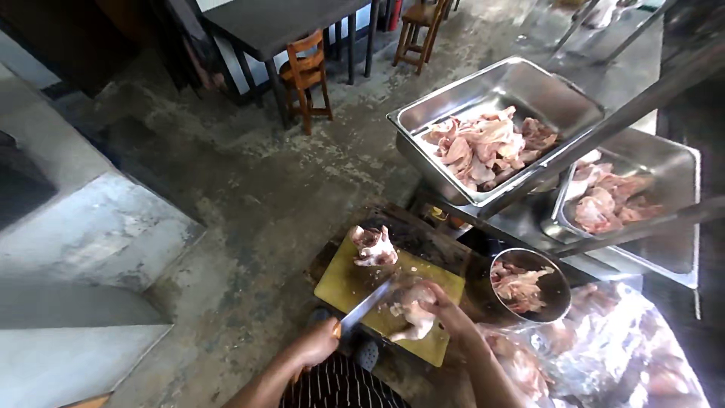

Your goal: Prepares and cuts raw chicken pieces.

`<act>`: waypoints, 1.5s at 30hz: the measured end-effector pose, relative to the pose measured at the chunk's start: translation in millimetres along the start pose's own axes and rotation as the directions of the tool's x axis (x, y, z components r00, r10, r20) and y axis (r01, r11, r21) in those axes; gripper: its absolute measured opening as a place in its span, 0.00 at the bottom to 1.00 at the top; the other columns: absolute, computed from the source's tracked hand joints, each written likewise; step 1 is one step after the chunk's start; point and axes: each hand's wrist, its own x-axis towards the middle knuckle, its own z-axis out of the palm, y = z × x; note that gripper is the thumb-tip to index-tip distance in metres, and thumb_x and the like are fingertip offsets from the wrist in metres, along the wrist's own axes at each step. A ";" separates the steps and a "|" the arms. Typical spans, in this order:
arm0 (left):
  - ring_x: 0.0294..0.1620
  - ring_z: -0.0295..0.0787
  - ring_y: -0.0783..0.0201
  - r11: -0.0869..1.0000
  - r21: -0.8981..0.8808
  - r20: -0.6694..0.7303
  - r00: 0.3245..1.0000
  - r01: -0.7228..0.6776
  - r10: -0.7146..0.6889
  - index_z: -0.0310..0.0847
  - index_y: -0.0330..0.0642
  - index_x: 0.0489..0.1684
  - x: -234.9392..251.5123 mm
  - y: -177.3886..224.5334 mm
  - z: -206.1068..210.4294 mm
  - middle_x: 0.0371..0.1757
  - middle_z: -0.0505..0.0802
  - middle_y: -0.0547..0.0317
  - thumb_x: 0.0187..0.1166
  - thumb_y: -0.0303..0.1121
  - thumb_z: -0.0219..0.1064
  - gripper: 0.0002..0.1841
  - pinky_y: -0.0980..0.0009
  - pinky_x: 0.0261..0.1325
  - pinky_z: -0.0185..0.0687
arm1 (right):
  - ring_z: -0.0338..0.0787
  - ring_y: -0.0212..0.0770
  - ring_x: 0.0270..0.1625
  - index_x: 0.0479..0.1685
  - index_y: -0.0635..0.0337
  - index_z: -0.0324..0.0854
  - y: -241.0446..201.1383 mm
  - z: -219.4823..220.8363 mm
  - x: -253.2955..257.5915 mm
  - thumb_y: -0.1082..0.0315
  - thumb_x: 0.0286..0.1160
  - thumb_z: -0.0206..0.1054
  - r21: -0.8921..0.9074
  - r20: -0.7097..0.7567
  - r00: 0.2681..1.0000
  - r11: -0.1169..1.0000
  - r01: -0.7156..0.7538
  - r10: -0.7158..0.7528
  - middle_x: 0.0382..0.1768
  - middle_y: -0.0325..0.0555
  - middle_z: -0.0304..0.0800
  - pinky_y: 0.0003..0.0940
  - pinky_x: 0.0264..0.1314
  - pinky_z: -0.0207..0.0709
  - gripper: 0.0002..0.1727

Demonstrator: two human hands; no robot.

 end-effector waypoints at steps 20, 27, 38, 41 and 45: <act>0.64 0.90 0.39 0.979 0.174 -0.148 0.986 0.107 -0.081 0.70 0.46 0.81 2.0 -28.4 28.6 0.62 0.91 0.39 0.87 0.42 0.61 0.25 0.36 0.66 0.83 | 0.94 0.54 0.47 0.82 0.61 0.64 -3.2 117.8 -5.2 0.66 0.89 0.59 0.679 -0.232 0.830 0.695 -0.235 0.507 0.55 0.62 0.89 0.49 0.48 0.91 0.25; 0.62 0.91 0.39 0.930 0.349 -0.210 0.977 0.114 -0.041 0.71 0.45 0.80 -14.8 -22.4 -5.2 0.59 0.92 0.38 0.87 0.44 0.61 0.25 0.37 0.65 0.84 | 0.91 0.46 0.38 0.71 0.60 0.71 16.8 128.7 30.4 0.64 0.90 0.57 0.932 -0.270 0.852 0.346 0.113 0.448 0.42 0.54 0.89 0.44 0.41 0.88 0.17; 0.56 0.94 0.39 0.668 0.742 -0.111 0.972 -0.055 0.205 0.70 0.54 0.82 -18.9 28.0 -63.3 0.53 0.95 0.41 0.90 0.44 0.57 0.23 0.37 0.58 0.87 | 0.88 0.38 0.31 0.54 0.66 0.84 25.2 146.6 12.0 0.60 0.91 0.60 0.753 -0.446 0.786 0.654 0.070 0.429 0.33 0.47 0.89 0.35 0.35 0.84 0.16; 0.57 0.93 0.38 0.505 0.856 -0.031 0.963 -0.114 0.269 0.72 0.57 0.81 -8.8 44.1 -82.4 0.54 0.95 0.43 0.91 0.42 0.55 0.21 0.37 0.58 0.87 | 0.89 0.38 0.30 0.54 0.67 0.83 26.6 158.2 7.1 0.63 0.90 0.60 0.753 -0.478 0.739 0.655 0.068 0.474 0.32 0.48 0.90 0.35 0.35 0.85 0.14; 0.58 0.93 0.36 0.310 0.939 0.055 0.953 -0.150 0.297 0.71 0.56 0.80 6.6 65.5 -104.1 0.56 0.94 0.41 0.92 0.36 0.50 0.20 0.37 0.58 0.86 | 0.88 0.37 0.28 0.54 0.69 0.81 14.0 170.4 -2.2 0.66 0.90 0.59 0.788 -0.507 0.661 0.608 0.096 0.553 0.31 0.48 0.89 0.33 0.32 0.84 0.13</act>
